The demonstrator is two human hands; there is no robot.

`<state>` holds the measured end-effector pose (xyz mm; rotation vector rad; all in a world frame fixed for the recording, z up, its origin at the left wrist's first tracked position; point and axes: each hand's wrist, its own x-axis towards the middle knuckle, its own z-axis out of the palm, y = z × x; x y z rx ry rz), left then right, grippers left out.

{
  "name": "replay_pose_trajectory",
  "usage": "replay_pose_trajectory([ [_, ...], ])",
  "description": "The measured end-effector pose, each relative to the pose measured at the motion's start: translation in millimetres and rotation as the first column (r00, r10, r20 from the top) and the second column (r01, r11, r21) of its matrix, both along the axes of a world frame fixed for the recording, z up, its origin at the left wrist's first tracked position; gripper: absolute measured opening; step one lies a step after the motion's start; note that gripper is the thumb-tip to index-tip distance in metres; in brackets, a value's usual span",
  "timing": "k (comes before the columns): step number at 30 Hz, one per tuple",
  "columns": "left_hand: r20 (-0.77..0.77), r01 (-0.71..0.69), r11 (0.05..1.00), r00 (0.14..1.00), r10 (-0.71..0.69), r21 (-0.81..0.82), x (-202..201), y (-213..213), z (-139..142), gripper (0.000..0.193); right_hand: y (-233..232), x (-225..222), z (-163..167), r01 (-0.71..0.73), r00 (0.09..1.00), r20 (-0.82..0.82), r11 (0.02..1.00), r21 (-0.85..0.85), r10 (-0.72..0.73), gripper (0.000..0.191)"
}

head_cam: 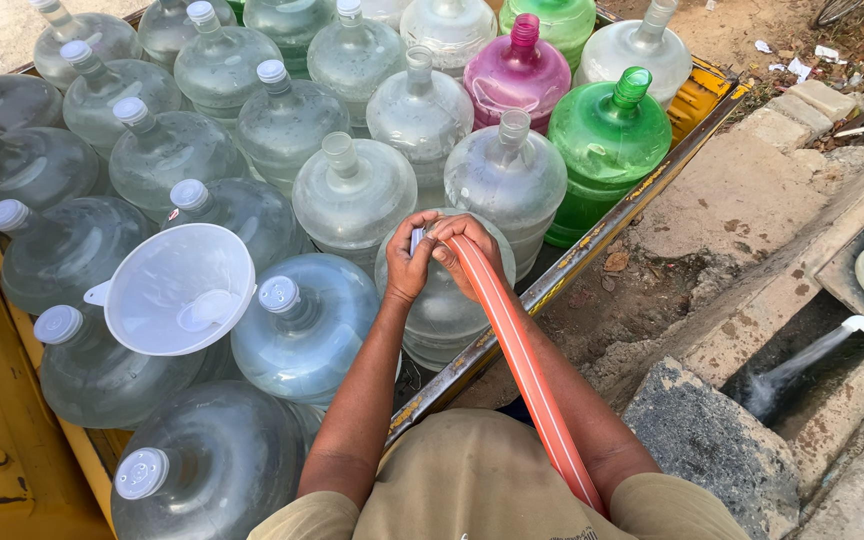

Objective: The person sits on the edge of a truck bed loaded with empty water dispenser jugs and holds an orange hose, filling the jugs with water. They occasionally reposition the hose and touch a jug cap while the water flows.

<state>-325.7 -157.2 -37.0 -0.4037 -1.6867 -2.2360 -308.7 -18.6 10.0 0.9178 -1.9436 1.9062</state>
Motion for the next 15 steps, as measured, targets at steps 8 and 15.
replay_pose_trajectory([
  [8, 0.001, 0.009, 1.000, 1.000, -0.009, 0.006, -7.0, -2.4, -1.7, 0.031, -2.2, -5.8, 2.3, -0.009, 1.000, 0.009, 1.000, -0.019, 0.009, 0.027],
  [15, -0.008, 0.011, 1.000, 1.000, -0.011, 0.002, -31.4, -4.8, -0.8, 0.031, -4.2, -29.2, 4.0, -0.010, 1.000, -0.021, 1.000, -0.013, 0.009, 0.029],
])
